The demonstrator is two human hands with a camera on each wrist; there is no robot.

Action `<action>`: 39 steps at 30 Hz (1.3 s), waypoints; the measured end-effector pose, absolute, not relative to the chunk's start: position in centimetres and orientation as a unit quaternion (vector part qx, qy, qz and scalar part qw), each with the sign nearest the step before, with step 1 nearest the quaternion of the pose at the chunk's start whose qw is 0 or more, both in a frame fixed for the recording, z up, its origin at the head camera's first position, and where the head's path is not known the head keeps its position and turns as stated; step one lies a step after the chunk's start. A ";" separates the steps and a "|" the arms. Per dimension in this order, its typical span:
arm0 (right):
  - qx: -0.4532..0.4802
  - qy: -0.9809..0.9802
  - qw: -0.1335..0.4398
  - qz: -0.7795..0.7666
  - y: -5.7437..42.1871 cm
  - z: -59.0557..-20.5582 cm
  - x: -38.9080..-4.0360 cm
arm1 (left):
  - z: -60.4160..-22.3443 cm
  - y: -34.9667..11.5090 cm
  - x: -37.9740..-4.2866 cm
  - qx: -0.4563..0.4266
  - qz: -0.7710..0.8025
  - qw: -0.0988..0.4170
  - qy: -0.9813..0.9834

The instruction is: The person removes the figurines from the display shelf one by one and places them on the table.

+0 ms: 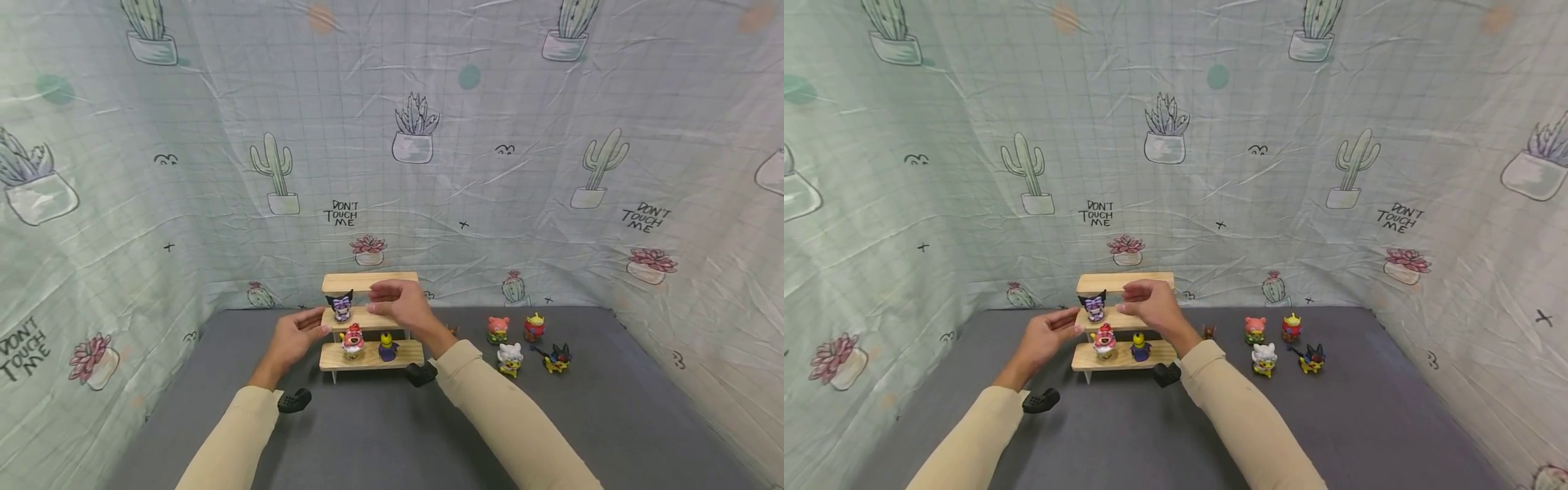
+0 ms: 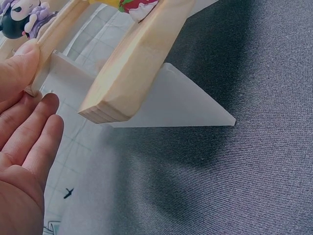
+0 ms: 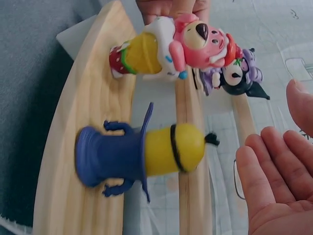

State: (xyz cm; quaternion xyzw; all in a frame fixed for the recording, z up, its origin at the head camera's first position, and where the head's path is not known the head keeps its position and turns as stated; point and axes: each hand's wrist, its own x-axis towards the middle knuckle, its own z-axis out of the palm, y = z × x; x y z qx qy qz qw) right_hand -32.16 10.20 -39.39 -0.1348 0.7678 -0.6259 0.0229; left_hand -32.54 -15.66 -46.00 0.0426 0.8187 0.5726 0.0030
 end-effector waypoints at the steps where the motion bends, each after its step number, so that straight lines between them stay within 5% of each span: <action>1: -0.137 0.769 0.021 -0.624 10.0 -39.4 -32.2 | -46.0 -15.6 -32.5 0.042 0.574 0.004 0.818; 39: -0.222 0.796 -0.015 -0.562 5.9 -39.1 -33.9 | -45.6 -15.6 -32.3 0.042 0.580 0.004 0.813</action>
